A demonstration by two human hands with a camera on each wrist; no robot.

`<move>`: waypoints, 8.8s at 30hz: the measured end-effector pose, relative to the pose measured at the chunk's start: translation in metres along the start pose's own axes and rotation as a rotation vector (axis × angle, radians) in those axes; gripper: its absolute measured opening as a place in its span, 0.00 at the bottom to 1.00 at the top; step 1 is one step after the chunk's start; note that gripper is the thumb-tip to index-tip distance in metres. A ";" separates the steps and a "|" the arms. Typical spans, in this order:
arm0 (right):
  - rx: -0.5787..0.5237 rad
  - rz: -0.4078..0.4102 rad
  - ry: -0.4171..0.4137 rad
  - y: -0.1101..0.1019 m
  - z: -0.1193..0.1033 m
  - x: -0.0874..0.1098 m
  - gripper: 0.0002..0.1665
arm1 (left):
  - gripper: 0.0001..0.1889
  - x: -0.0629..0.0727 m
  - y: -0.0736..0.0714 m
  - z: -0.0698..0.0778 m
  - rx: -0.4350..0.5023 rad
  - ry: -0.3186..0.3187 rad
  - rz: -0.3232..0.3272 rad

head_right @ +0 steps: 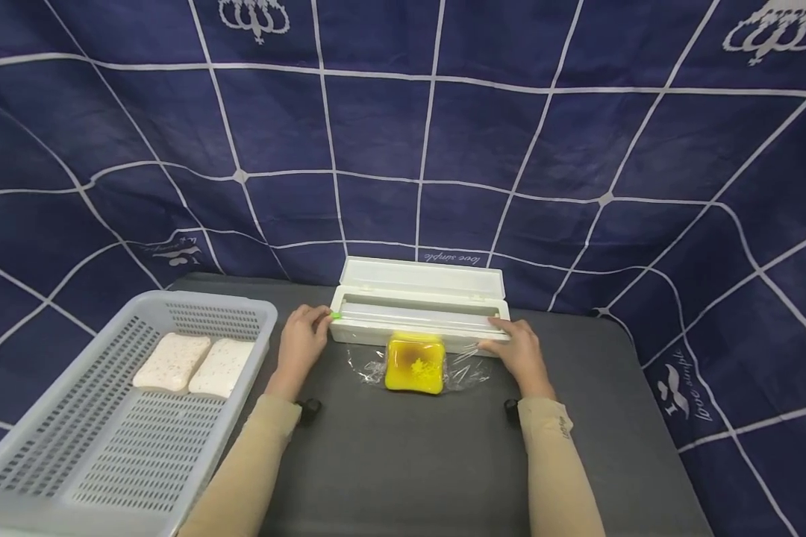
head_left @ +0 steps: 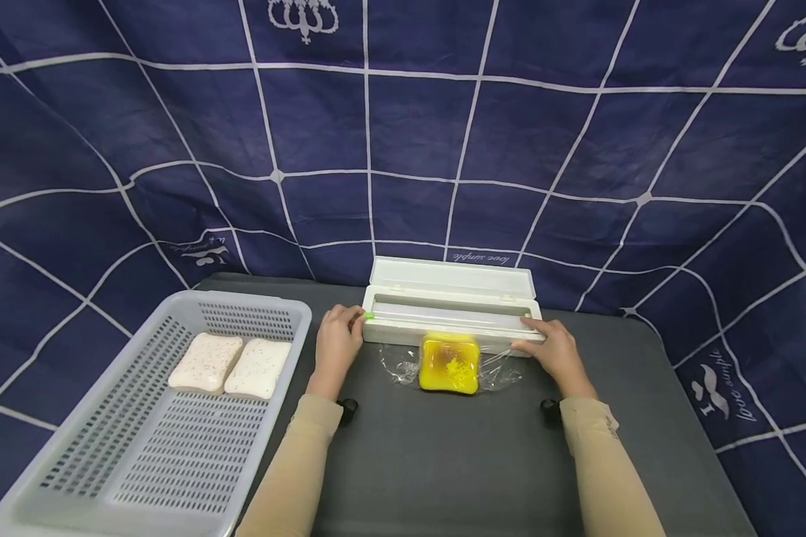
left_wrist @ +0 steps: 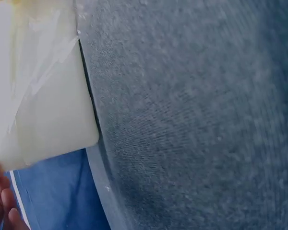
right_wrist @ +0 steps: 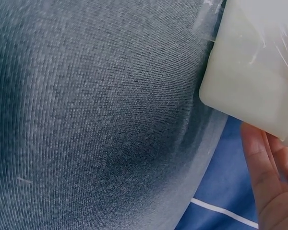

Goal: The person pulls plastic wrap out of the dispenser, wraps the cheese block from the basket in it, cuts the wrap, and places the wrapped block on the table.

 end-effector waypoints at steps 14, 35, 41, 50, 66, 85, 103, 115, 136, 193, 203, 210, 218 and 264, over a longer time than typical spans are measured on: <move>0.025 -0.047 -0.020 0.002 -0.005 0.003 0.40 | 0.21 0.047 0.022 -0.021 0.227 -0.598 -0.028; 0.006 -0.086 -0.032 -0.005 -0.013 0.020 0.57 | 0.04 0.025 0.027 0.068 -0.083 0.350 -0.053; 0.025 0.168 -0.287 -0.010 -0.047 0.025 0.31 | 0.03 0.026 0.025 0.068 -0.057 0.348 -0.061; 0.085 0.434 -0.482 -0.005 -0.071 0.038 0.09 | 0.06 0.032 0.024 0.071 -0.050 0.375 -0.078; 0.140 0.418 -0.568 0.014 -0.084 0.051 0.07 | 0.04 0.041 0.028 0.079 -0.107 0.458 -0.059; 0.151 0.220 -0.589 0.007 -0.102 0.086 0.04 | 0.03 0.073 0.012 0.107 -0.216 0.528 -0.264; 0.073 0.147 -0.292 0.015 -0.094 0.116 0.08 | 0.03 0.101 0.002 0.103 -0.038 0.358 -0.336; 0.034 0.175 -0.086 0.007 -0.081 0.115 0.22 | 0.17 0.093 0.001 0.067 0.114 -0.066 -0.410; 0.035 -0.093 -0.113 0.039 -0.070 0.101 0.33 | 0.26 0.098 0.028 0.073 -0.016 0.130 -0.614; -0.061 -0.303 -0.216 0.039 -0.116 0.166 0.69 | 0.07 0.146 -0.044 0.045 0.184 -0.217 -0.636; -0.026 -0.303 -0.215 0.052 -0.116 0.168 0.58 | 0.04 0.138 -0.057 0.015 0.172 -0.458 -0.522; -0.015 -0.280 -0.216 0.051 -0.120 0.168 0.56 | 0.05 0.138 -0.060 0.012 0.256 -0.507 -0.495; -0.005 -0.275 -0.203 0.051 -0.120 0.167 0.56 | 0.15 0.152 -0.048 0.027 0.326 -0.473 -0.643; -0.032 -0.212 -0.180 0.053 -0.120 0.168 0.54 | 0.19 0.194 -0.044 0.148 -0.102 0.348 -0.373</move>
Point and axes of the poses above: each hand's wrist, its own x-axis away from the middle knuckle, its own y-axis out of the palm, z = x × y, the point moved 8 cm from there along -x, towards the middle knuckle, and after that the axes turned 13 degrees about z, right-handed, at the moved point
